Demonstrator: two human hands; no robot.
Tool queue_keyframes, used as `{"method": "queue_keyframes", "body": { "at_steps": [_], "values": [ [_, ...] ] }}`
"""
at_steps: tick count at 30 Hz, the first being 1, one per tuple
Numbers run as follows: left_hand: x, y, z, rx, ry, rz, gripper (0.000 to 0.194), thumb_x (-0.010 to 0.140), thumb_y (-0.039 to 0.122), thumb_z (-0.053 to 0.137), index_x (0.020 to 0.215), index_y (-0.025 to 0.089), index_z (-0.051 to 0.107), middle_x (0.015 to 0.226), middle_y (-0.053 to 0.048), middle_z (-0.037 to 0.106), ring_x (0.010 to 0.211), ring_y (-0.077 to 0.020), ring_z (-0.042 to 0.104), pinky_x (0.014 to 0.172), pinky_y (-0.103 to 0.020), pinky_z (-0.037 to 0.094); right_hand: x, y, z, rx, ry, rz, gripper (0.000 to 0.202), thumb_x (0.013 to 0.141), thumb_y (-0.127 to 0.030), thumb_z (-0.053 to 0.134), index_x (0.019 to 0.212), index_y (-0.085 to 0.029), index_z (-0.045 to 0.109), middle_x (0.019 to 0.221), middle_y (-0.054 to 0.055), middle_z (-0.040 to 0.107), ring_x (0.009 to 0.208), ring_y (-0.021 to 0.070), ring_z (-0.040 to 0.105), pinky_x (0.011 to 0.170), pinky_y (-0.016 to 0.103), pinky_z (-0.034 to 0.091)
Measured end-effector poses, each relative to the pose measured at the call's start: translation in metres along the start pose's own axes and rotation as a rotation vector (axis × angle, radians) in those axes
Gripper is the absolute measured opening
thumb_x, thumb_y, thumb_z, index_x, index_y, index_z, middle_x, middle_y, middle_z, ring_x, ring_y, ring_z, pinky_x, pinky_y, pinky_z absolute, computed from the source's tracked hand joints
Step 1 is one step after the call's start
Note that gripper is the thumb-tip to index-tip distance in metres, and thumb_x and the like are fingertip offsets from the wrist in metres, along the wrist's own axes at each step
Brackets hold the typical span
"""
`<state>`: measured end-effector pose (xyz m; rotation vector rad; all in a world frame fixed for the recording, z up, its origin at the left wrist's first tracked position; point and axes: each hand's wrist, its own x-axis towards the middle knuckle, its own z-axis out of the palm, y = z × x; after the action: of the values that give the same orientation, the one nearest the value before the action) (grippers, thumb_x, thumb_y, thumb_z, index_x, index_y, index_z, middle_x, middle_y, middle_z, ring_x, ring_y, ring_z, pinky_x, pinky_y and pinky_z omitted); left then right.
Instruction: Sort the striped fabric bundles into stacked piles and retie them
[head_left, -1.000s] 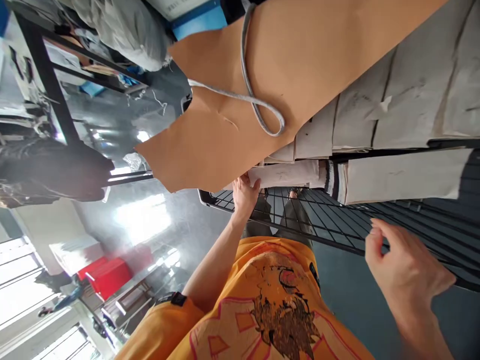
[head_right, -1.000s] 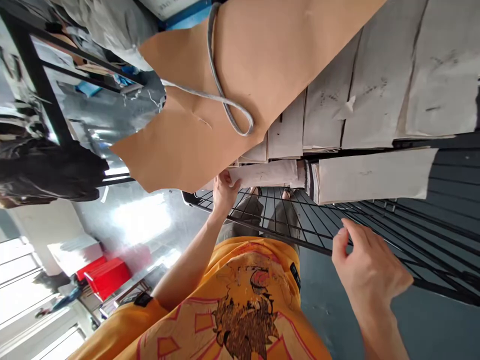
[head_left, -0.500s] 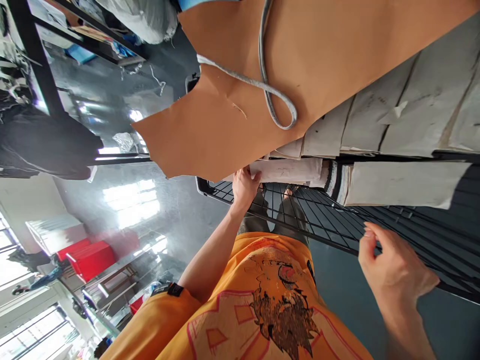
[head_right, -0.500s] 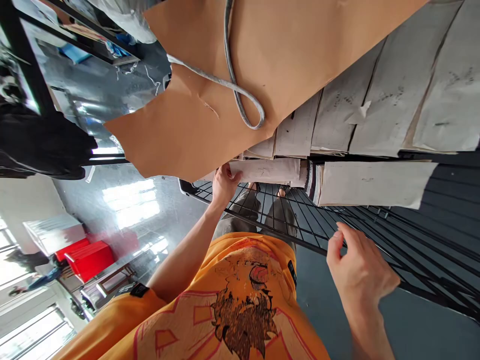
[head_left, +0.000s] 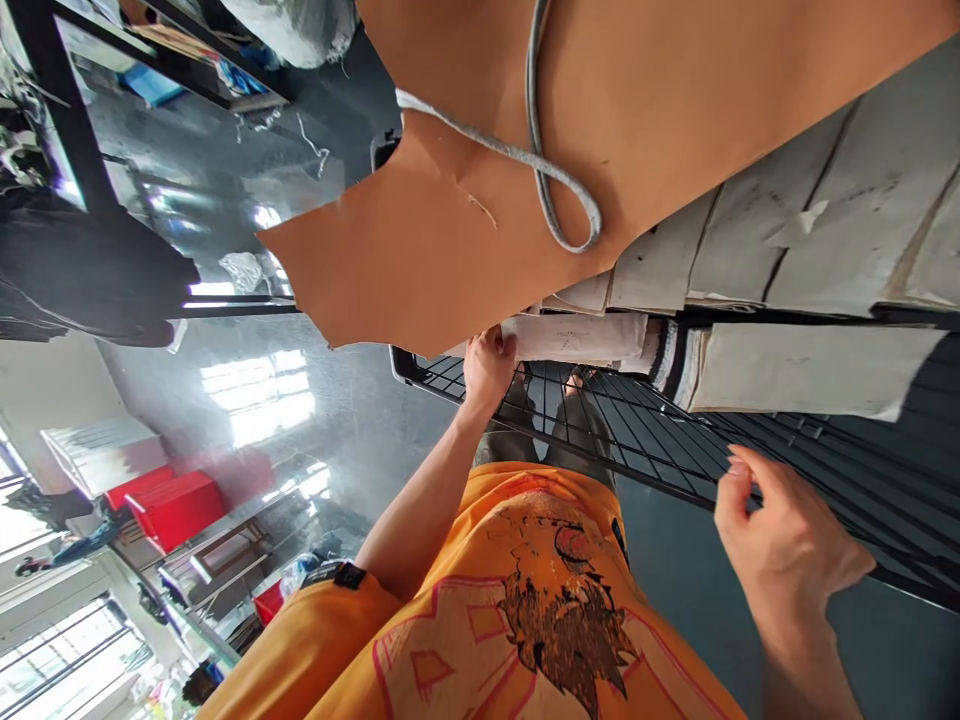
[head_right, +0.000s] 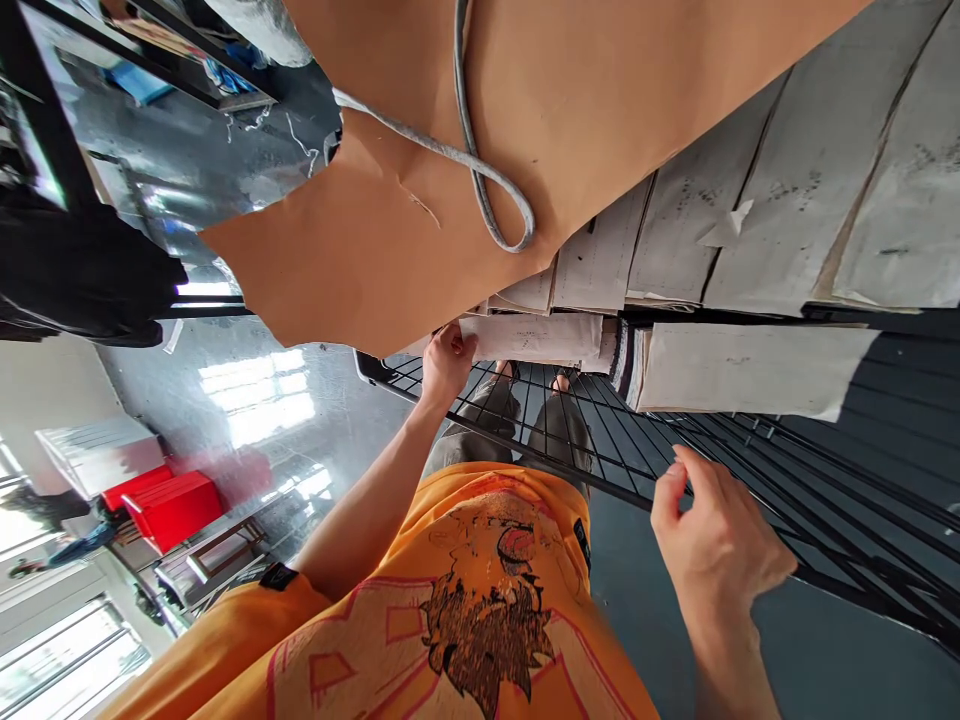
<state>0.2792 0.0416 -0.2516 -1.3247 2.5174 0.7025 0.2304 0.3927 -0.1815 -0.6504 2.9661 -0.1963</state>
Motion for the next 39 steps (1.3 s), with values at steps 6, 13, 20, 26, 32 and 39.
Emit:
{"method": "queue_keyframes", "body": {
  "at_steps": [6, 13, 20, 26, 32, 39],
  "values": [
    [-0.013, 0.007, -0.008, 0.009, -0.019, 0.074, 0.028, 0.091, 0.021, 0.058, 0.068, 0.025, 0.041, 0.077, -0.004, 0.060, 0.087, -0.0231, 0.060, 0.084, -0.036, 0.051, 0.000, -0.002, 0.001, -0.004, 0.049, -0.028, 0.020, 0.090, -0.019, 0.063, 0.103, -0.017, 0.078, 0.078, 0.005, 0.078, 0.063, 0.0200, 0.070, 0.044, 0.030, 0.025],
    [-0.072, 0.050, -0.079, -0.176, -0.162, 0.455, 0.014, 0.092, 0.023, 0.053, 0.079, 0.024, 0.048, 0.080, -0.003, 0.059, 0.079, -0.0195, 0.056, 0.078, -0.034, 0.048, 0.000, -0.003, -0.004, 0.269, -0.088, 0.193, 0.028, 0.098, -0.029, 0.053, 0.104, -0.020, 0.078, 0.091, 0.006, 0.080, 0.077, 0.0195, 0.072, 0.061, 0.028, 0.039],
    [-0.117, 0.092, -0.246, -0.784, -0.427, 0.567, 0.017, 0.095, 0.035, 0.064, 0.085, 0.021, 0.062, 0.069, 0.002, 0.052, 0.056, -0.0108, 0.043, 0.048, -0.023, 0.036, 0.052, -0.058, -0.058, 1.491, -0.100, 0.410, 0.049, 0.093, -0.063, 0.058, 0.123, -0.027, 0.071, 0.131, 0.009, 0.072, 0.124, 0.0301, 0.066, 0.100, 0.050, 0.055],
    [-0.138, 0.095, -0.315, -0.996, -0.156, 0.668, 0.014, 0.092, 0.034, 0.071, 0.088, 0.021, 0.067, 0.066, 0.003, 0.052, 0.048, -0.0076, 0.038, 0.042, -0.021, 0.033, 0.086, -0.107, -0.162, 2.036, -0.239, -0.007, 0.063, 0.090, -0.083, 0.040, 0.117, -0.037, 0.074, 0.114, 0.004, 0.078, 0.097, 0.0313, 0.076, 0.068, 0.053, 0.065],
    [-0.153, 0.098, -0.339, -1.065, -0.047, 0.790, 0.015, 0.093, 0.036, 0.072, 0.096, 0.021, 0.072, 0.074, 0.001, 0.060, 0.053, -0.0085, 0.047, 0.048, -0.021, 0.041, 0.081, -0.125, -0.250, 1.931, -0.033, -0.079, 0.022, 0.088, -0.038, 0.077, 0.110, -0.036, 0.077, 0.108, 0.002, 0.079, 0.094, 0.0268, 0.076, 0.050, 0.035, 0.065],
    [-0.159, 0.090, -0.348, -1.146, 0.027, 0.813, 0.019, 0.092, 0.039, 0.073, 0.096, 0.021, 0.072, 0.076, -0.001, 0.064, 0.059, -0.0130, 0.056, 0.051, -0.023, 0.046, 0.072, -0.136, -0.280, 1.831, 0.170, -0.105, 0.027, 0.082, -0.024, 0.081, 0.107, -0.034, 0.079, 0.109, 0.001, 0.078, 0.088, 0.0268, 0.076, 0.040, 0.033, 0.061]
  ]
}}
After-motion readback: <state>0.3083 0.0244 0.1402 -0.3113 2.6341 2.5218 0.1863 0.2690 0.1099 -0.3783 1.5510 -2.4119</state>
